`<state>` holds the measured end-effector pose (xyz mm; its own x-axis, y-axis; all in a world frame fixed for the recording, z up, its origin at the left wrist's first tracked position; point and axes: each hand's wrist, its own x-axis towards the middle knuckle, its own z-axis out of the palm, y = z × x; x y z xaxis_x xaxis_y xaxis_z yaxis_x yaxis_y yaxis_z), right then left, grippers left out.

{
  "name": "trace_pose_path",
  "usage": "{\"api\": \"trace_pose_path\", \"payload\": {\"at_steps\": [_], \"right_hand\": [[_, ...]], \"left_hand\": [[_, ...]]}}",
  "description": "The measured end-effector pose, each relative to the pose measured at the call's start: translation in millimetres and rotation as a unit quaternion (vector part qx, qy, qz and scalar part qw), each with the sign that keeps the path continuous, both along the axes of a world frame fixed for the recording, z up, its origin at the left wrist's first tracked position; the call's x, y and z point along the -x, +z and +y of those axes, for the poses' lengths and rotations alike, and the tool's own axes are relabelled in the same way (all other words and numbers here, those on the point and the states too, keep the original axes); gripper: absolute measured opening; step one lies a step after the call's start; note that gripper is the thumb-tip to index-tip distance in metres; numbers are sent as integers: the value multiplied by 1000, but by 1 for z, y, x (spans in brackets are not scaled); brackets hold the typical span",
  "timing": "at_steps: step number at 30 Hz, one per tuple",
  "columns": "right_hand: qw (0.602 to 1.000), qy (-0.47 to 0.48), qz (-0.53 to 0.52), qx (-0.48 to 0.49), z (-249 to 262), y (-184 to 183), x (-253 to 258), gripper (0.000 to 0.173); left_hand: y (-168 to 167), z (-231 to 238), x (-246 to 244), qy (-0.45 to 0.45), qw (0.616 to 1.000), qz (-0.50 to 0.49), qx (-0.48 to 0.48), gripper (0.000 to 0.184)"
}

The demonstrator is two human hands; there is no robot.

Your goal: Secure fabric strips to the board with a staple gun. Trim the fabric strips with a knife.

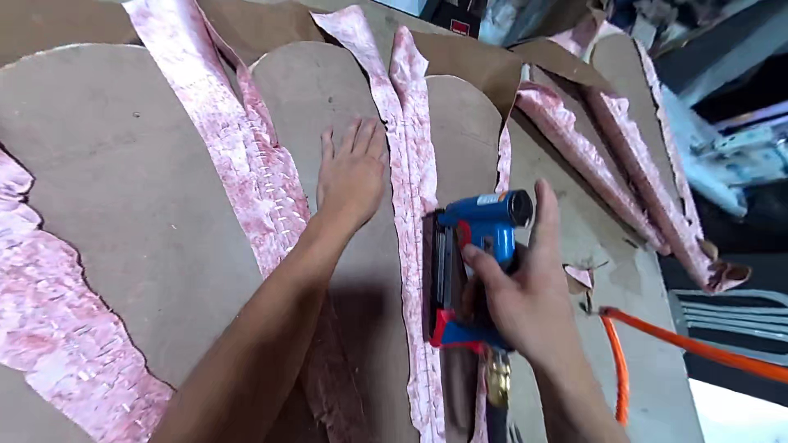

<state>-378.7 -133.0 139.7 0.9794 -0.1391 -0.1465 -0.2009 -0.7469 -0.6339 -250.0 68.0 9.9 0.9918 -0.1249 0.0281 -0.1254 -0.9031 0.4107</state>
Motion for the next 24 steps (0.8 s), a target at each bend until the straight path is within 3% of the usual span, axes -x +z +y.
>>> {"api": "trace_pose_path", "payload": {"at_steps": [5,11,24], "right_hand": [[997,40,-26,53,23,-13,-80,85],[992,83,-43,85,44,-12,-130,82],[988,91,-5,126,60,-9,-142,80]], "left_hand": [[-4,0,-1,13,1000,-7,9,56],[0,-2,0,73,997,4,13,68],[3,0,3,61,998,19,15,67]]}}
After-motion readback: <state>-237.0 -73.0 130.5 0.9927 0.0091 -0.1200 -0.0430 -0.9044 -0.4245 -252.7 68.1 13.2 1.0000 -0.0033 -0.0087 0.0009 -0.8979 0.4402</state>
